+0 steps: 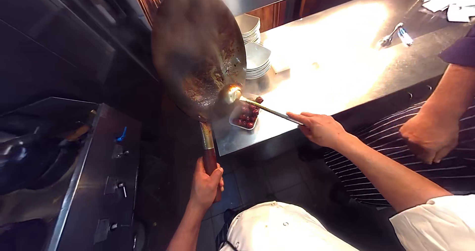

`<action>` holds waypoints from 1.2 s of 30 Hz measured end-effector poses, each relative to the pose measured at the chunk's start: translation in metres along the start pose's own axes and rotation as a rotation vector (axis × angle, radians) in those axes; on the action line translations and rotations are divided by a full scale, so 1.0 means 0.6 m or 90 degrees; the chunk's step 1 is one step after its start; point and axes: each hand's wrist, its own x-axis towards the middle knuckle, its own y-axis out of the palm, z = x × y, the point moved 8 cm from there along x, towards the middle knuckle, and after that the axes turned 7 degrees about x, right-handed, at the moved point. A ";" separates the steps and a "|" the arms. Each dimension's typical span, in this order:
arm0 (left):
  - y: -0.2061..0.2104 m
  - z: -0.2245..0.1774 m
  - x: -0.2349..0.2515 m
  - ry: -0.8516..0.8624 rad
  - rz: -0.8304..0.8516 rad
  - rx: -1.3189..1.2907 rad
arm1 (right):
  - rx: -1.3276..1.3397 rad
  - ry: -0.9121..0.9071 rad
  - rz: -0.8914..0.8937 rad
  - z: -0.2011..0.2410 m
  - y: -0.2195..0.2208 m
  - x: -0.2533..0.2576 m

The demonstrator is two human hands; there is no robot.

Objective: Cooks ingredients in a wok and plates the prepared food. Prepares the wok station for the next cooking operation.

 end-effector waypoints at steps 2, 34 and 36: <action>0.014 0.006 0.011 0.012 -0.009 0.011 | -0.037 0.004 0.001 -0.021 0.012 -0.008; -0.030 0.022 -0.078 -0.028 -0.009 0.025 | 0.135 0.002 -0.237 0.109 0.051 0.038; -0.033 0.019 -0.081 -0.031 -0.010 0.042 | 0.152 -0.030 -0.267 0.124 0.052 0.072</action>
